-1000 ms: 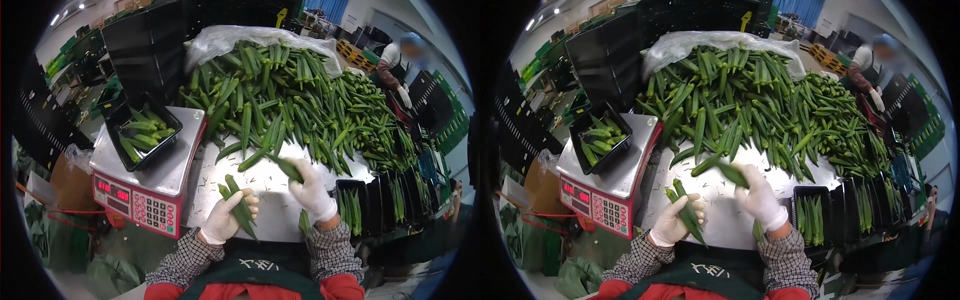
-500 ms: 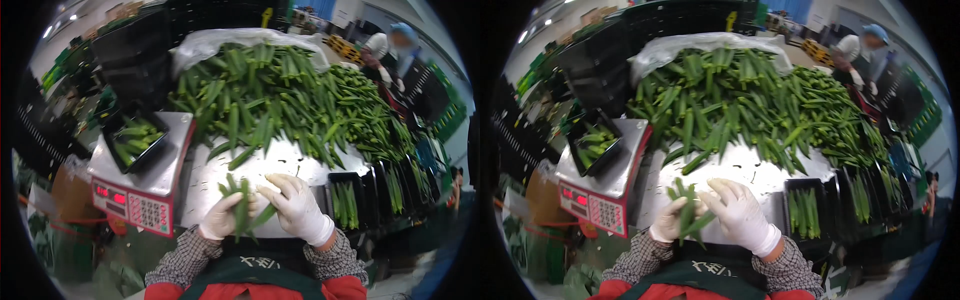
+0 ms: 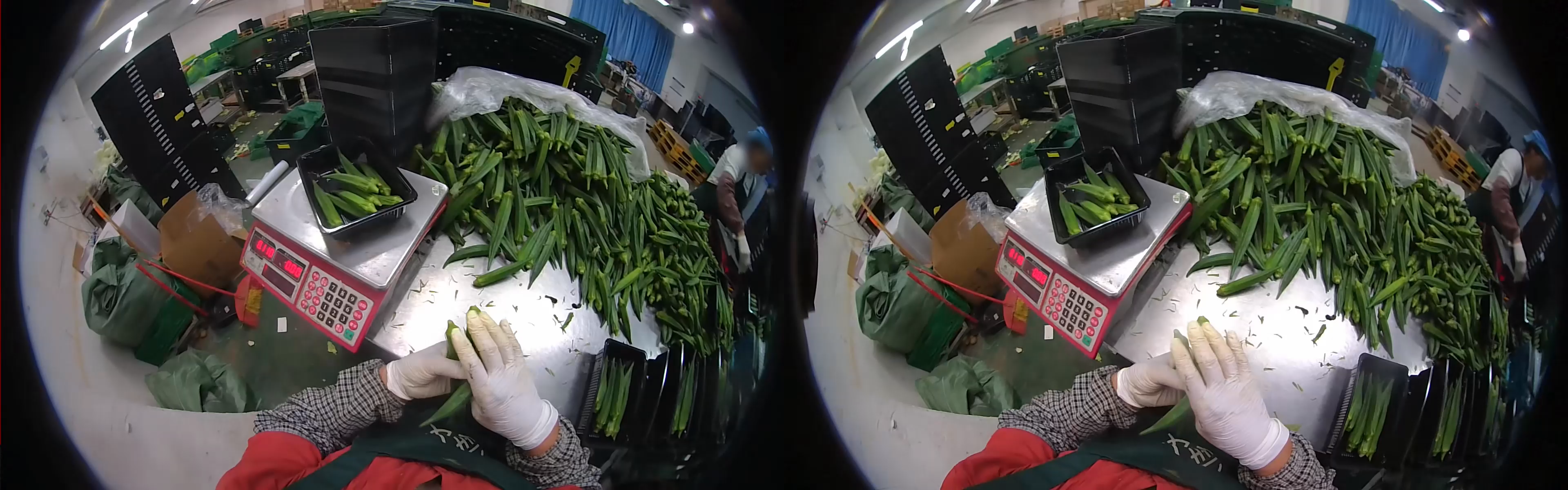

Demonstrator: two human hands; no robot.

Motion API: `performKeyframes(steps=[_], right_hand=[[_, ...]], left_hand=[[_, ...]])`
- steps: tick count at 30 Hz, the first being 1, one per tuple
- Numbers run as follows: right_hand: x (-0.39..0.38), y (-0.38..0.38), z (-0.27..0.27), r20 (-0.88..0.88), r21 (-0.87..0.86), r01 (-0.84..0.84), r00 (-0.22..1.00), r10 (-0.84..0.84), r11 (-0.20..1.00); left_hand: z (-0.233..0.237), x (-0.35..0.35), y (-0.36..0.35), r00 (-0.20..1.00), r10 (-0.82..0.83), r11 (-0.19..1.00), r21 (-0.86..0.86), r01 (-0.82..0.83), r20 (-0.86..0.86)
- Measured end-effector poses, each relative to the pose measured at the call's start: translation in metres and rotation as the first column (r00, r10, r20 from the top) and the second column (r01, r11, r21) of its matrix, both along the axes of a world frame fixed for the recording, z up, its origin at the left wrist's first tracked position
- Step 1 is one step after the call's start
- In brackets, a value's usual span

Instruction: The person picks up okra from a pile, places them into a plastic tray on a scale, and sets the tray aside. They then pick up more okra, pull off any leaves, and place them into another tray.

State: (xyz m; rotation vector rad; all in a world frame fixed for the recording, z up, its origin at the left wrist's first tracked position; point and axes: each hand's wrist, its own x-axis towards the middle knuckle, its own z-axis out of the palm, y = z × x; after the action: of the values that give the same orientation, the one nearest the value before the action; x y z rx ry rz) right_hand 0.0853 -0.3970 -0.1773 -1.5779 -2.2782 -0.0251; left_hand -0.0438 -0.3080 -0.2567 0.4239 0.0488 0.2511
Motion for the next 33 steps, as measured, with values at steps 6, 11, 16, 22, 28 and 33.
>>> performKeyframes(steps=[6, 11, 16, 22, 28, 33], right_hand=[[-0.004, 0.005, 0.007, -0.023, 0.085, 0.004, 1.000, -0.002, 0.996], [0.009, 0.007, 0.000, -0.300, 0.326, 0.126, 0.954, -0.024, 0.937], [0.028, 0.005, -0.012, -0.318, 0.159, 0.216, 0.935, -0.157, 0.963], [0.028, 0.008, -0.034, -0.336, 0.065, 0.274, 0.911, -0.238, 0.959], [0.029, 0.024, -0.028, -0.348, -0.015, 0.297, 0.894, -0.284, 0.955], [0.028, 0.047, -0.020, -0.355, 0.006, 0.296, 0.894, -0.275, 0.955]], left_hand=[[0.022, -0.016, 0.010, 0.991, 0.084, 0.992, 0.102, -0.073, -0.105], [0.065, -0.047, 0.025, 0.929, 0.366, 0.888, 0.280, -0.364, 0.048], [0.164, -0.100, 0.094, 0.513, 0.720, -0.052, 0.774, -0.631, 0.467], [0.161, -0.095, 0.208, 0.611, 0.564, -0.770, 0.621, 0.146, 0.556], [0.135, -0.115, 0.258, 0.813, 0.578, -0.610, 0.700, 0.373, 0.071], [0.187, -0.135, 0.251, 0.710, 0.669, -0.340, 0.940, 0.027, 0.221]])
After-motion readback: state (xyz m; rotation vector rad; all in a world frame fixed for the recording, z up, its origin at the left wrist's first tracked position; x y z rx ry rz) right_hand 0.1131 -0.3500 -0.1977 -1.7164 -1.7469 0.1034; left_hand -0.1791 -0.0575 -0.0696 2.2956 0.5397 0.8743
